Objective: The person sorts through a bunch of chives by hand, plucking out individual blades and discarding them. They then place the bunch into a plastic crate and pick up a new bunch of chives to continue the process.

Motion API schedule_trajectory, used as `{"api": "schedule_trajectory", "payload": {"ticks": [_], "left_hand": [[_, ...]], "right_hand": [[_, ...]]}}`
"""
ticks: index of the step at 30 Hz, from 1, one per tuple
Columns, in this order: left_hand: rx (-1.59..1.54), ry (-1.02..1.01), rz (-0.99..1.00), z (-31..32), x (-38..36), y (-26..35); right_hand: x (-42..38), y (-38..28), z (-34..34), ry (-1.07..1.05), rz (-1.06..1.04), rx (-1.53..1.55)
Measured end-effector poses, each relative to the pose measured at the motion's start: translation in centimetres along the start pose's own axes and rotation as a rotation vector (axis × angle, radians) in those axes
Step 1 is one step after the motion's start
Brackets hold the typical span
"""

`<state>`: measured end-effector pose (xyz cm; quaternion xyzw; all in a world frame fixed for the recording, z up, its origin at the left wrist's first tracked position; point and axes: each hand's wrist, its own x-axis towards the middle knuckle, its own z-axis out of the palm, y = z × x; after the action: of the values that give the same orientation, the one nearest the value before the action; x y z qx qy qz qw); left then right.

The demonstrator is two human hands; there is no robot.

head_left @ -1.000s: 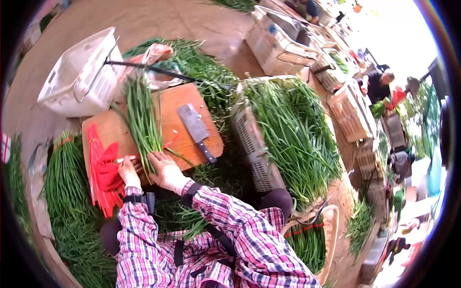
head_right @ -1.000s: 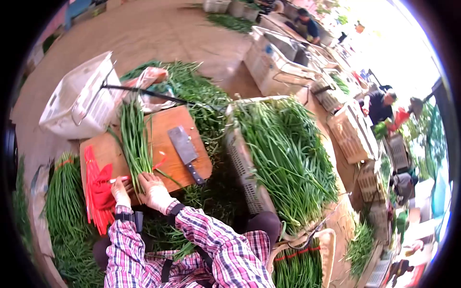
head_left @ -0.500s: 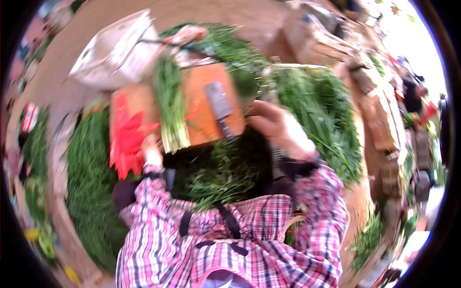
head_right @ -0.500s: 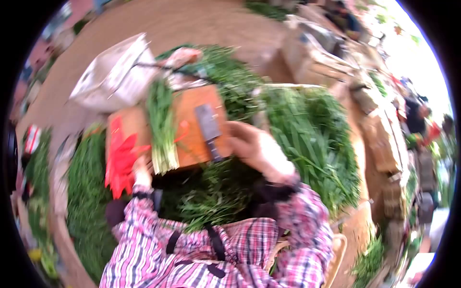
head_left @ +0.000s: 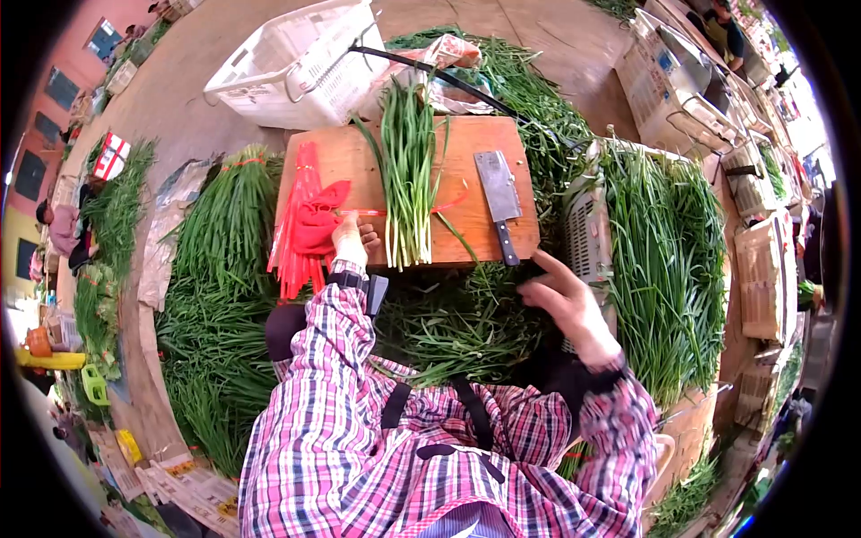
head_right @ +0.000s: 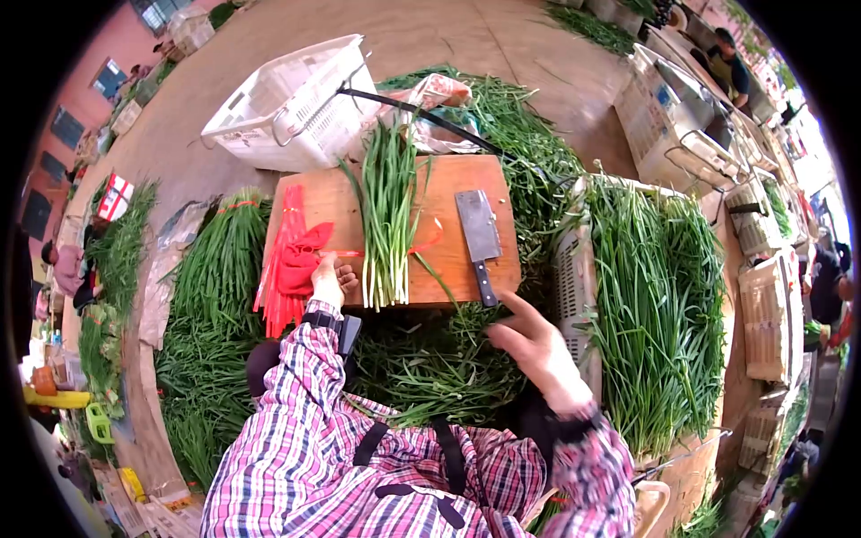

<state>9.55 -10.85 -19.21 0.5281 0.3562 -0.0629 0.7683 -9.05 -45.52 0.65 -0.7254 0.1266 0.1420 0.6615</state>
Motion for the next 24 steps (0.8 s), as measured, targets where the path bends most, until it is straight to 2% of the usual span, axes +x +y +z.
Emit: {"api": "schedule_trajectory", "payload": {"ticks": [2,3,4,5,6,7,8,10,12,13,14,16,18,20,24], "left_hand": [[-0.038,-0.232,0.101,-1.0,1.6,-1.6],[0.035,-0.115,0.175,-0.1,0.5,-1.3],[-0.213,-0.502,-0.014,-3.8,8.8,-4.8],[0.012,-0.384,0.044,-5.3,11.3,-4.5],[0.112,-0.240,0.111,-2.5,6.1,-2.7],[0.151,-0.033,0.122,1.0,0.6,-0.2],[0.169,-0.084,0.091,0.1,2.1,-0.2],[0.144,-0.004,0.103,0.6,1.7,-0.4],[0.122,-0.135,0.052,-0.3,3.2,-0.3],[0.161,-0.057,0.095,0.6,2.0,-0.1],[0.142,-0.098,0.115,0.3,2.4,-0.2],[0.152,-0.105,0.111,-0.1,3.0,-0.2],[0.108,-0.088,0.042,-0.6,3.7,0.1],[0.102,-0.138,0.009,-1.5,4.7,0.1],[0.143,-0.107,0.008,-1.1,4.7,0.4]], "right_hand": [[4.7,0.6,2.8,-0.023,-0.034,-0.090],[6.0,0.3,4.0,-0.005,-0.167,-0.050],[8.3,1.6,4.8,0.009,-0.115,-0.038],[10.5,2.7,5.6,0.023,-0.063,-0.025],[12.8,4.2,6.8,0.116,-0.190,0.076],[15.1,5.0,7.7,0.133,-0.181,0.090],[17.4,5.3,9.0,0.212,-0.183,0.140],[20.8,6.4,10.5,0.291,-0.083,-0.042],[24.6,9.4,11.9,0.288,-0.175,0.052],[24.0,8.0,12.0,0.183,-0.068,0.246],[23.1,6.7,12.0,0.163,-0.032,0.374],[24.0,7.5,11.8,0.174,-0.010,0.322],[27.5,12.3,12.7,0.271,-0.101,0.316],[24.7,10.3,11.7,0.238,0.071,0.435],[24.7,10.3,11.3,0.170,0.079,0.506]]}}
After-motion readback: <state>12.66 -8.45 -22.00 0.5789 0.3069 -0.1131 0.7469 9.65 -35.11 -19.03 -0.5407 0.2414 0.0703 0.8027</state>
